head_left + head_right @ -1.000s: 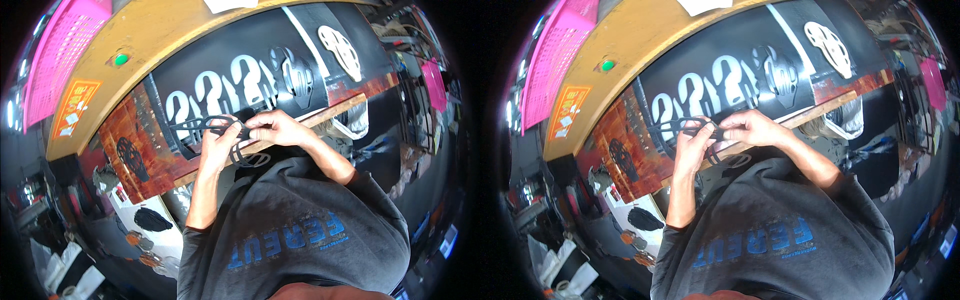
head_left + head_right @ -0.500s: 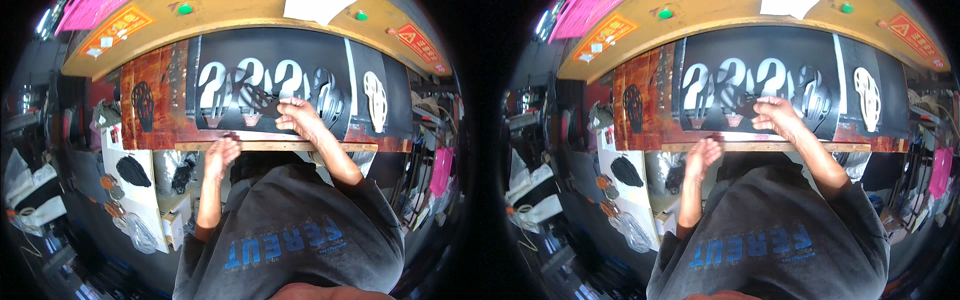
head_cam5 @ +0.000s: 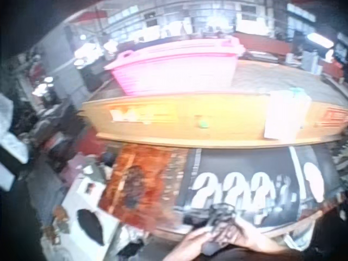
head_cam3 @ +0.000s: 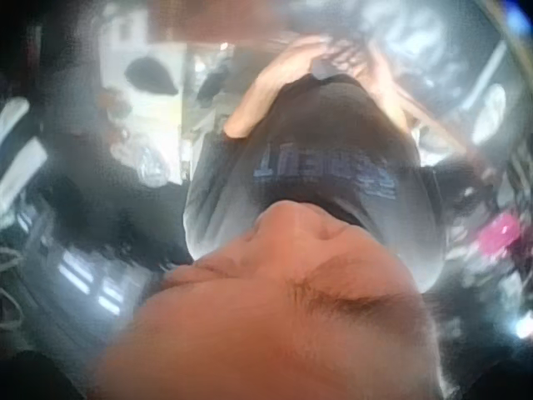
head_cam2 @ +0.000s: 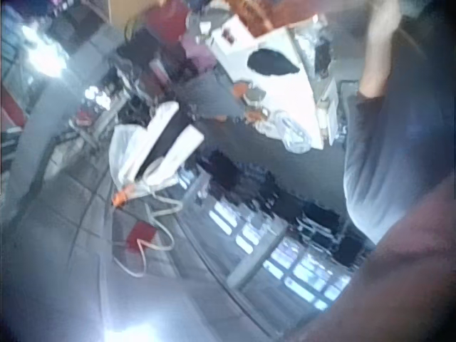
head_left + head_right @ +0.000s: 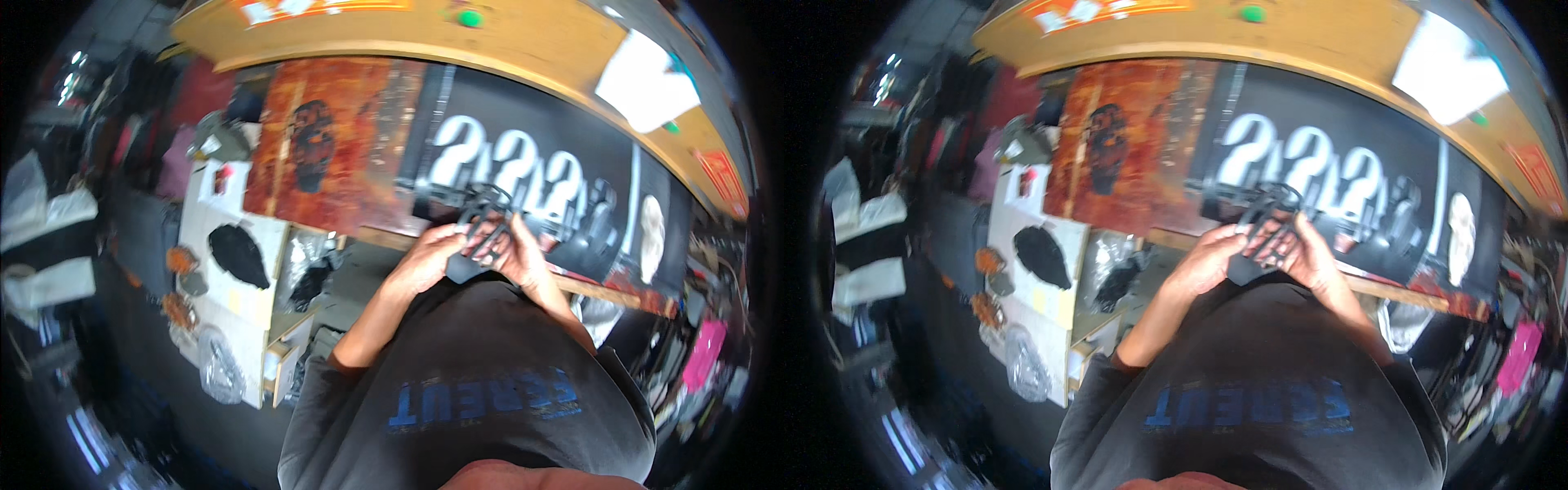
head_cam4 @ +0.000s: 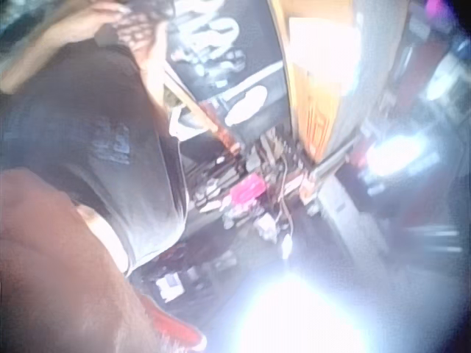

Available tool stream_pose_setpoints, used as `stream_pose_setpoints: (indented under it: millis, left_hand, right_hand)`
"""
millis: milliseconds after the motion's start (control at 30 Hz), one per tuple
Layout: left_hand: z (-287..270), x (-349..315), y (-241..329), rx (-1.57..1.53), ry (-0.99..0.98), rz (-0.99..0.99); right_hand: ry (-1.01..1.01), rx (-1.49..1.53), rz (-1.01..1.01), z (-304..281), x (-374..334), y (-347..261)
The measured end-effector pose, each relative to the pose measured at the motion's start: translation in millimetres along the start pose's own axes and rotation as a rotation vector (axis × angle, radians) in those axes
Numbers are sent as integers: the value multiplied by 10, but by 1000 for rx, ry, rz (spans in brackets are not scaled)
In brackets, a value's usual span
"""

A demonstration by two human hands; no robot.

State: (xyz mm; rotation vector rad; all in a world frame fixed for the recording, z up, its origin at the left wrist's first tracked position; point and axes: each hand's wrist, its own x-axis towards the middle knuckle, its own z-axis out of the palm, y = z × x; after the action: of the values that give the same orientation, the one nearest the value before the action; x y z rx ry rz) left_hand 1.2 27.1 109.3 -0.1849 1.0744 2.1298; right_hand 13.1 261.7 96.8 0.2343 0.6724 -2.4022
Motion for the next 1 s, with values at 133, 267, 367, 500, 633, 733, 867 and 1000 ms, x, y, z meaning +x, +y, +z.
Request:
stream_pose_setpoints:
  millis: [133,267,367,500,633,733,867,1000]
  left_hand:
    - [-310,-322,619,130,17,170]
    - [-806,-545,1417,84,149,323]
    - [-1360,-619,1884,136,268,381]
    - [-2108,-471,1849,624,809,443]
    - [-2445,-272,1303,1512,1092,396]
    - [-2525,-98,1107,1955,1043,518]
    - [-2355,69,1199,2001,1301,375]
    - [-1481,333,1140,1931,1136,458]
  right_hand:
    - [204,23,-60,490,820,-147]
    - [-52,-61,-64,1178,1908,-279]
    - [-41,-238,-1,1586,2608,-258]
    - [193,-628,79,1359,2647,50]
    - [231,-761,128,534,1706,428]
    - [269,-519,103,50,805,544]
    - [344,-740,12,-358,-308,203]
    - [738,-968,-520,-842,-1417,-353]
